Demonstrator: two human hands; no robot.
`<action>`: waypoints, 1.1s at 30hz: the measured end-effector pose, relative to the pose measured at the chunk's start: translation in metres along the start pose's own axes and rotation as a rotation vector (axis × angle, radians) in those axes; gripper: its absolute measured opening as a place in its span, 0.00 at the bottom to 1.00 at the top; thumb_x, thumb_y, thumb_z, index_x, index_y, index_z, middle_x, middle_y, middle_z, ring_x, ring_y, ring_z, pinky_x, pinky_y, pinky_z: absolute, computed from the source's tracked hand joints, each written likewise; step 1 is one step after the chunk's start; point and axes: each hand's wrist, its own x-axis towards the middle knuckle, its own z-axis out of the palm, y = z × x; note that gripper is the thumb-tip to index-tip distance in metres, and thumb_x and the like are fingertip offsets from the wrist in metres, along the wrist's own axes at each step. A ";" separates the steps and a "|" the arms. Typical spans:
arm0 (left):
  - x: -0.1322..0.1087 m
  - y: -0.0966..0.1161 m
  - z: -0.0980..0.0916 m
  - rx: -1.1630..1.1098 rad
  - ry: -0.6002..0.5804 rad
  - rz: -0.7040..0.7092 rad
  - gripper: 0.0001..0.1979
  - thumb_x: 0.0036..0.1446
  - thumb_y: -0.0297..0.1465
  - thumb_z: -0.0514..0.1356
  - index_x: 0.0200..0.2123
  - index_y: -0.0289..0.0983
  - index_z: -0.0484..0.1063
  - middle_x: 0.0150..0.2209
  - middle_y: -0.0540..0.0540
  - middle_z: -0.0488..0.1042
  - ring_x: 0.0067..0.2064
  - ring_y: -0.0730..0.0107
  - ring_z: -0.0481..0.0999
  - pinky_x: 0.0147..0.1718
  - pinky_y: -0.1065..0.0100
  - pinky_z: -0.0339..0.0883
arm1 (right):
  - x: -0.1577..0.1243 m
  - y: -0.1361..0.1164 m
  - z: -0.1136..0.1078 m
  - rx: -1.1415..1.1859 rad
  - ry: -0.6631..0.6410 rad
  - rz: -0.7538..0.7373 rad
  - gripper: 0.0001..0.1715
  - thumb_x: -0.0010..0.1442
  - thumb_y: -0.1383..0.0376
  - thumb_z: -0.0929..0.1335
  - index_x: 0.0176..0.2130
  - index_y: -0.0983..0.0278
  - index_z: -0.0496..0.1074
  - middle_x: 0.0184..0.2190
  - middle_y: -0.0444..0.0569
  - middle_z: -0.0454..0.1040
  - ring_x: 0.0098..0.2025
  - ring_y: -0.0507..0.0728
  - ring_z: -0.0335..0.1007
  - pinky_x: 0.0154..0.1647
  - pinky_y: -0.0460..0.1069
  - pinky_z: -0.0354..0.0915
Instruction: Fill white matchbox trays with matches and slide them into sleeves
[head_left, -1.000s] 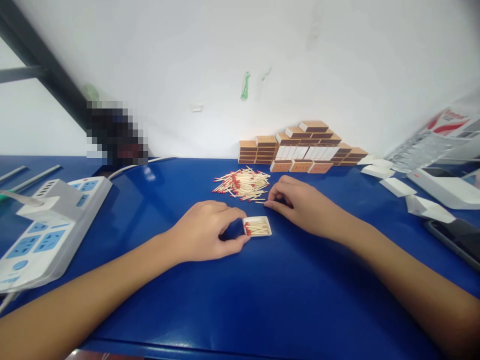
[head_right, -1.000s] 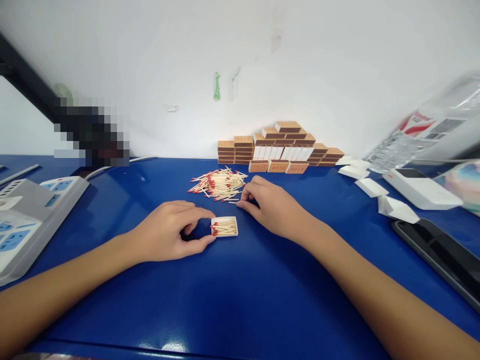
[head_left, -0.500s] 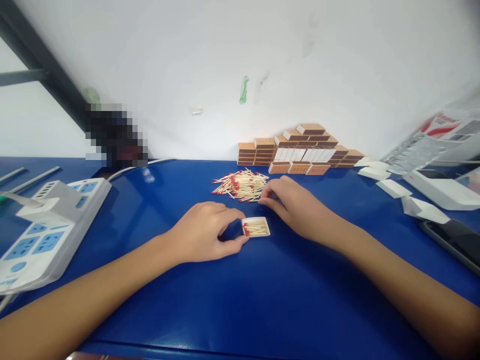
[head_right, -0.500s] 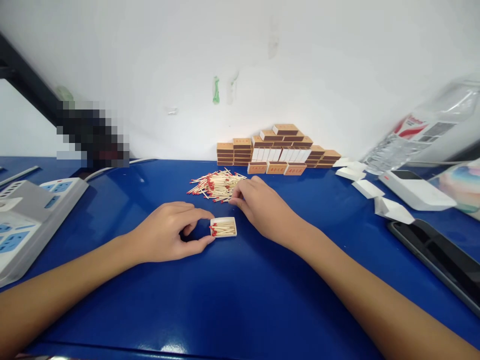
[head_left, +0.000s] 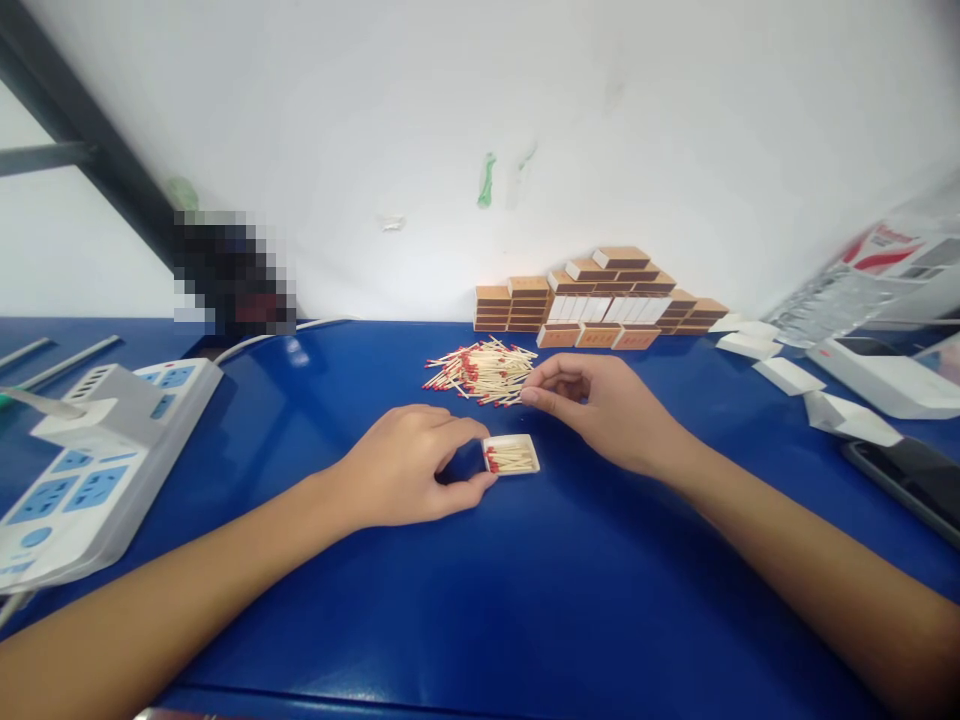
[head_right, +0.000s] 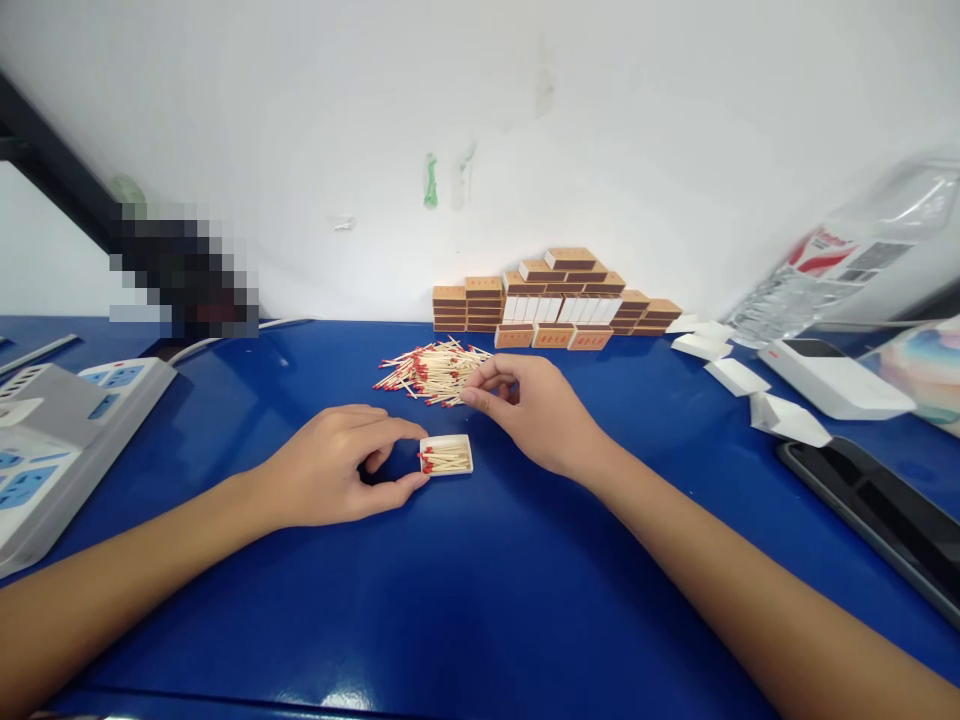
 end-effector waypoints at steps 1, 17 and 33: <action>0.000 0.000 0.000 0.002 0.000 0.003 0.13 0.61 0.37 0.64 0.47 0.38 0.78 0.23 0.55 0.69 0.27 0.73 0.70 0.30 0.69 0.62 | 0.000 0.004 0.000 -0.025 -0.013 0.017 0.12 0.63 0.55 0.72 0.35 0.61 0.78 0.29 0.45 0.76 0.30 0.55 0.66 0.33 0.51 0.62; 0.000 0.000 0.000 0.024 -0.016 0.003 0.14 0.62 0.38 0.63 0.47 0.37 0.78 0.24 0.55 0.70 0.27 0.72 0.71 0.31 0.68 0.63 | 0.009 0.027 0.008 -0.275 -0.018 -0.215 0.07 0.64 0.60 0.72 0.35 0.60 0.76 0.35 0.48 0.73 0.41 0.60 0.64 0.42 0.53 0.62; -0.001 -0.001 0.001 0.011 -0.006 0.003 0.14 0.62 0.38 0.64 0.47 0.38 0.78 0.23 0.55 0.70 0.27 0.73 0.70 0.30 0.69 0.62 | 0.010 0.026 0.006 -0.332 -0.072 -0.278 0.10 0.68 0.61 0.70 0.35 0.62 0.71 0.35 0.49 0.71 0.40 0.59 0.64 0.42 0.53 0.62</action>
